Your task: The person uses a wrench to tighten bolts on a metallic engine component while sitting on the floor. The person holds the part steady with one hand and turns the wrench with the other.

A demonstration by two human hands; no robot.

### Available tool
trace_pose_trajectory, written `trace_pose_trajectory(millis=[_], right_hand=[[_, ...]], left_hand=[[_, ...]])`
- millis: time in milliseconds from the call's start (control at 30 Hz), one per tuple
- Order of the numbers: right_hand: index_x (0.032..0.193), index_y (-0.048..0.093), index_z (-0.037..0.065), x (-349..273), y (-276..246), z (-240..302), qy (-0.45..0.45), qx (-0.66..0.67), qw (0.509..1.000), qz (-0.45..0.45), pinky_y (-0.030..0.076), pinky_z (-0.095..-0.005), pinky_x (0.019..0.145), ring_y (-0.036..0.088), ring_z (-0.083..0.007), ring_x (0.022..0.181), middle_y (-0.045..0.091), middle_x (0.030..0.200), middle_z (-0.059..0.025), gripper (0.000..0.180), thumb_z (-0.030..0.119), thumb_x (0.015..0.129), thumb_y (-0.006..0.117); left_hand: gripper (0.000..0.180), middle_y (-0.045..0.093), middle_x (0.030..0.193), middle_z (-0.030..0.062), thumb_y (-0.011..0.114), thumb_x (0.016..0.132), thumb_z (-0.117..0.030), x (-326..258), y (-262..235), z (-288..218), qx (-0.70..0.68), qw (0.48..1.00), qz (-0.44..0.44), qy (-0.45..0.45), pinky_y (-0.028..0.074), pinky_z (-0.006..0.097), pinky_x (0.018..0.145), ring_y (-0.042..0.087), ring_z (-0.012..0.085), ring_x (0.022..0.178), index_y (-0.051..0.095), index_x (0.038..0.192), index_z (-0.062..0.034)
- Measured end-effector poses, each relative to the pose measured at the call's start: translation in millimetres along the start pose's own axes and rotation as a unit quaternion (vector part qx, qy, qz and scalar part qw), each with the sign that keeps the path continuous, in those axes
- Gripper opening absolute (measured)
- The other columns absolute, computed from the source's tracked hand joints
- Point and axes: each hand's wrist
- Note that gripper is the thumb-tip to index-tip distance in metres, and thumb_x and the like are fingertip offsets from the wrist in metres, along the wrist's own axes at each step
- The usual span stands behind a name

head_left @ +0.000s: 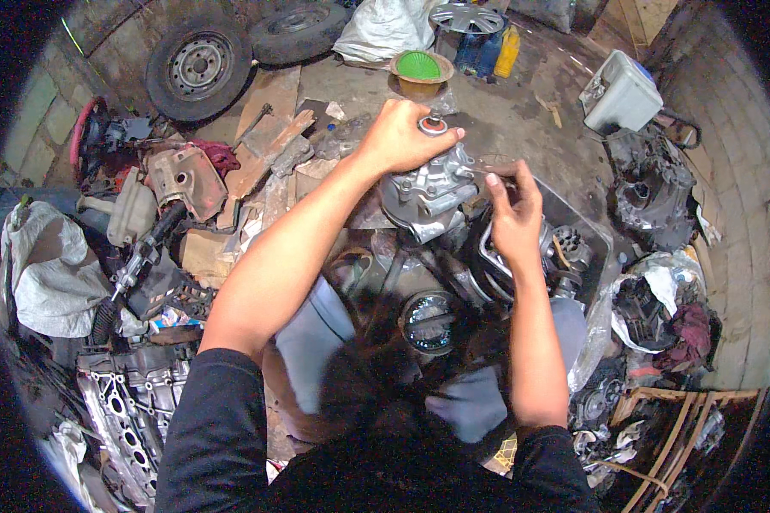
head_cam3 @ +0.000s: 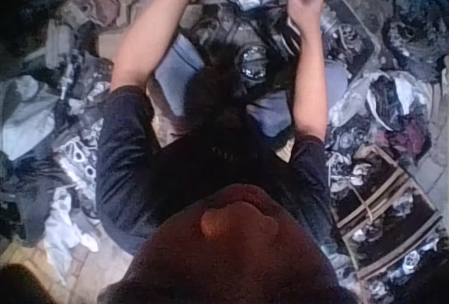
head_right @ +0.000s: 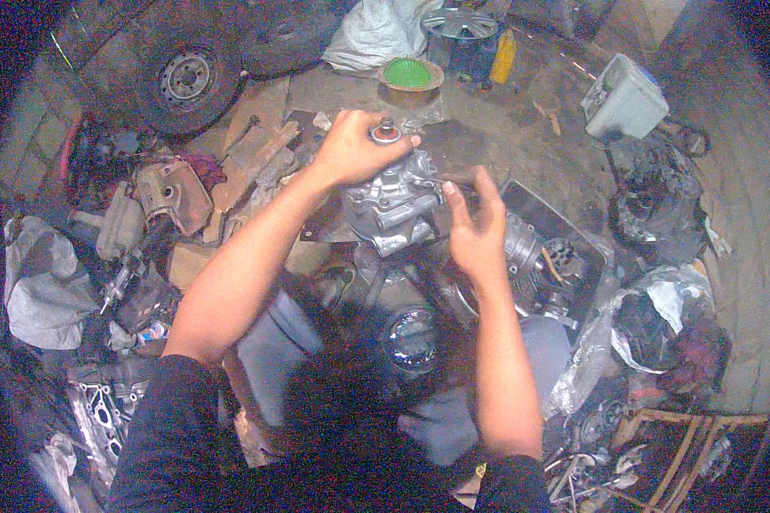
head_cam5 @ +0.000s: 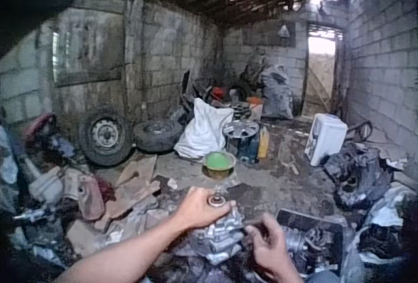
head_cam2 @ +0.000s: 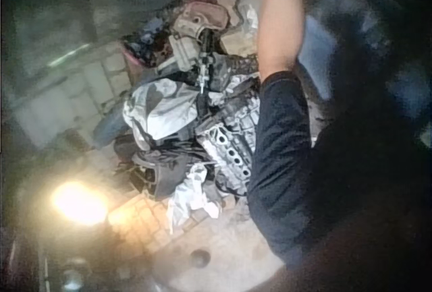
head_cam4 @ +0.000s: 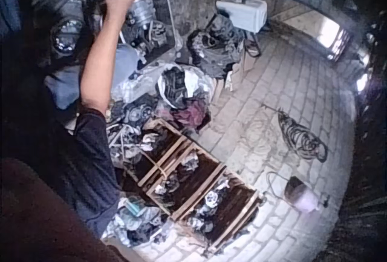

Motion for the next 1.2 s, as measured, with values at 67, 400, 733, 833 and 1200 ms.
trace_pose_trajectory(millis=[67,400,733,833,1200], right_hand=[[0.102,0.067,-0.003,-8,-3,15,-0.046,-0.060,0.997,0.005,0.047,-0.0417,0.090,0.062,-0.0345,0.095,0.065,0.098,-0.0184,0.018,0.008,0.088,0.072],[0.099,0.072,0.004,-53,9,54,-0.222,-0.262,0.937,-0.059,0.048,-0.0457,0.074,0.059,-0.0359,0.087,0.060,0.093,-0.0167,0.019,0.004,0.081,0.076],[0.100,0.069,0.003,-63,19,57,-0.221,-0.260,0.939,-0.040,0.049,-0.0454,0.066,0.060,-0.0366,0.079,0.057,0.087,-0.0163,0.020,0.003,0.081,0.076],[0.100,0.069,0.004,-66,22,61,-0.236,-0.281,0.929,-0.043,0.049,-0.0458,0.065,0.060,-0.0352,0.078,0.057,0.087,-0.0153,0.019,0.003,0.082,0.075],[0.101,0.070,0.005,-66,32,51,-0.272,-0.317,0.907,-0.048,0.047,-0.0436,0.060,0.058,-0.0327,0.075,0.056,0.086,-0.0145,0.024,0.004,0.078,0.075]], left_hand=[[0.053,0.064,0.060,0.0246,0.082,0.076,-0.047,-2,-3,2,-0.009,1.000,0.002,-0.008,0.053,0.044,0.058,0.071,0.0326,0.059,0.072,0.071,0.0048],[0.055,0.063,0.061,0.0260,0.081,0.076,-0.048,0,1,4,0.001,1.000,0.007,-0.010,0.055,0.045,0.061,0.071,0.0341,0.061,0.072,0.072,0.0062],[0.054,0.064,0.062,0.0259,0.082,0.076,-0.046,0,2,2,0.004,1.000,-0.003,0.006,0.055,0.045,0.060,0.072,0.0342,0.062,0.071,0.070,0.0065],[0.053,0.064,0.062,0.0257,0.082,0.076,-0.046,0,3,3,0.001,1.000,-0.008,0.009,0.055,0.045,0.060,0.072,0.0343,0.062,0.071,0.070,0.0062],[0.052,0.064,0.062,0.0249,0.082,0.076,-0.046,0,4,3,0.004,1.000,-0.007,-0.004,0.054,0.044,0.060,0.071,0.0331,0.061,0.072,0.070,0.0047]])
Point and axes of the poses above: each hand's wrist, its own x-axis towards the middle knuckle, its own y-axis out of the palm, z = x × y
